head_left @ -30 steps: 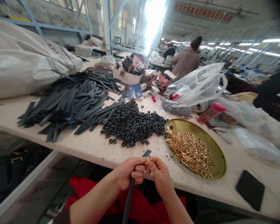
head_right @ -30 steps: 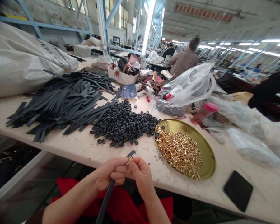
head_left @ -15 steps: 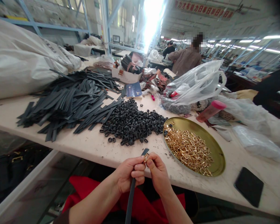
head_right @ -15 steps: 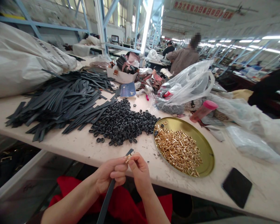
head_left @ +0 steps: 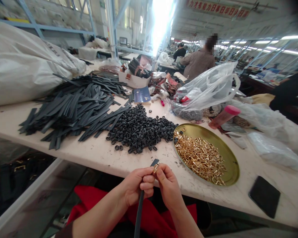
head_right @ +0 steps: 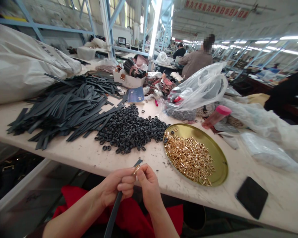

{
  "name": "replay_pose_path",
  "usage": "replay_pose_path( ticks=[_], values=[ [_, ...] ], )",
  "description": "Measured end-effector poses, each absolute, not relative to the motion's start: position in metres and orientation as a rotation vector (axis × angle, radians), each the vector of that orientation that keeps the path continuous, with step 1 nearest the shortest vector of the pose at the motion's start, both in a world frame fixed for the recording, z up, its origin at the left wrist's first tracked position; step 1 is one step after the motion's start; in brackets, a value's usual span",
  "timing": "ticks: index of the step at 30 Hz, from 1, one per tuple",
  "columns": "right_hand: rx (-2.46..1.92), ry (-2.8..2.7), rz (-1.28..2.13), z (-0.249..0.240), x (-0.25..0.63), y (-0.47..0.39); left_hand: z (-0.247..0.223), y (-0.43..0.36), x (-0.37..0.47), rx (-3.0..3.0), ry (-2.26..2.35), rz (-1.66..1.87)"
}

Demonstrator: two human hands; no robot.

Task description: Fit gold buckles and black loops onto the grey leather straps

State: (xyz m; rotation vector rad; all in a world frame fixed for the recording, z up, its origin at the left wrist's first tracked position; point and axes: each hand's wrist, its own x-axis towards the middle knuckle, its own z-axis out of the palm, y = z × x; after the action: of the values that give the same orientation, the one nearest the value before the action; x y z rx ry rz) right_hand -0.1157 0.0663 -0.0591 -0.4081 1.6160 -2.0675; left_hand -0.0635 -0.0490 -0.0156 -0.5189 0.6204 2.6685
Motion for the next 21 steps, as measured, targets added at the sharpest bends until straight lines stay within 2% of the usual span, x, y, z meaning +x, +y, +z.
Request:
replay_pose_path(
  ticks=[2, 6, 12, 17, 19, 21],
  values=[
    [-0.379, 1.598, -2.093, -0.061, -0.114, 0.064, -0.018, -0.046, -0.062, -0.523, 0.726, 2.716],
    [-0.309, 1.58, -2.08, -0.058, -0.111, 0.059, -0.021, -0.04, -0.06, -0.517, 1.365, 2.807],
    [-0.524, 1.765, -1.908, -0.039, -0.115, 0.068, -0.018, -0.042, -0.058, -0.517, 1.504, 2.659],
    [-0.484, 1.855, -1.859, -0.034, -0.113, 0.072, -0.022, -0.04, -0.054, -0.582, 2.04, 2.386],
    [-0.46, 1.861, -1.874, -0.035, -0.11, 0.071, -0.021, -0.038, -0.053, -0.585, 2.064, 2.401],
    [-0.45, 1.845, -1.882, -0.038, -0.109, 0.071, -0.018, -0.038, -0.053, -0.571, 1.819, 2.54]
  ],
)
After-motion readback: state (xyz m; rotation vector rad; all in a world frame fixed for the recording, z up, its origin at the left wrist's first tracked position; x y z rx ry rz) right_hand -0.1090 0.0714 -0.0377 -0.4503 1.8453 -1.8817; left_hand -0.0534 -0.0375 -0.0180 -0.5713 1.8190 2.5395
